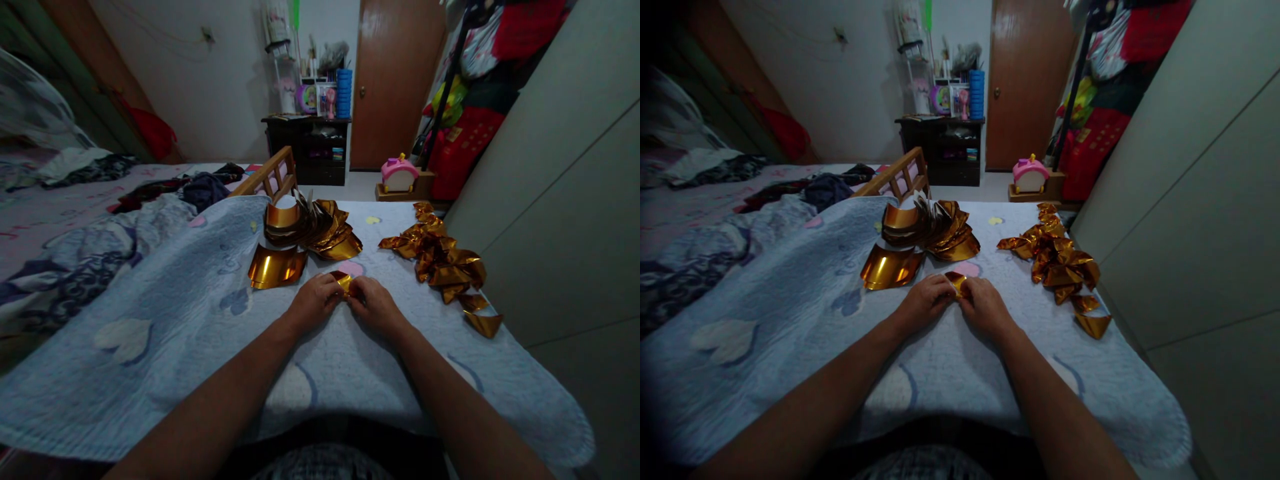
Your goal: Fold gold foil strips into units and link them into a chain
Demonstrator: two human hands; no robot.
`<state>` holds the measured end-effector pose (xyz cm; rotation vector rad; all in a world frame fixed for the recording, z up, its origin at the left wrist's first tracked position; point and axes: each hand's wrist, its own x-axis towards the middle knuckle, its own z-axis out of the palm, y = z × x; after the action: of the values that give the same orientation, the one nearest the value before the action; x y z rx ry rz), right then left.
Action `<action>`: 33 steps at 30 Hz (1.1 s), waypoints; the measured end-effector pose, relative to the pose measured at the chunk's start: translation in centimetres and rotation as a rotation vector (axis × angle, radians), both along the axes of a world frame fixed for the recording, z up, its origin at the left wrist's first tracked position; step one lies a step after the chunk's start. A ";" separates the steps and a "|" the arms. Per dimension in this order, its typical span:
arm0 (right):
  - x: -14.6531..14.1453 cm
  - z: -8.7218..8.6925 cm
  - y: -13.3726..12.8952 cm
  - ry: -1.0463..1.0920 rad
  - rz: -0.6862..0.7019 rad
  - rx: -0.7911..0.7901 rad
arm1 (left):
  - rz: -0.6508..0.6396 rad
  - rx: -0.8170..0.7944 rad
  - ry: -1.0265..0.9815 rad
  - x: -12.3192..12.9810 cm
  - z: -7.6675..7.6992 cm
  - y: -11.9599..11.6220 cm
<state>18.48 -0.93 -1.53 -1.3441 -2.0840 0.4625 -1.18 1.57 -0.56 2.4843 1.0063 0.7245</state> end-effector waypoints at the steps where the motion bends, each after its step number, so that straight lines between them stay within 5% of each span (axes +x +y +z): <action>1: 0.0 -0.1 0.0 -0.004 0.003 0.013 | -0.007 0.013 -0.002 0.0 -0.1 0.1; 7: -0.1 -0.5 0.2 -0.013 0.005 0.040 | 0.001 0.086 -0.036 0.2 -0.1 -0.2; 14: 0.2 -0.1 0.1 0.004 -0.003 0.051 | 0.294 0.146 -0.064 -0.6 -0.3 0.1; 25: 0.7 -0.4 0.3 0.020 -0.022 0.057 | 0.227 0.044 0.027 -0.5 0.0 0.3; 33: 0.6 -0.2 0.1 0.008 -0.010 0.058 | 0.228 0.152 0.005 -0.8 0.0 0.4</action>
<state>19.08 -0.82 -1.74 -1.3165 -2.0675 0.3993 -1.97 1.97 -0.59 2.5246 1.2960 0.8940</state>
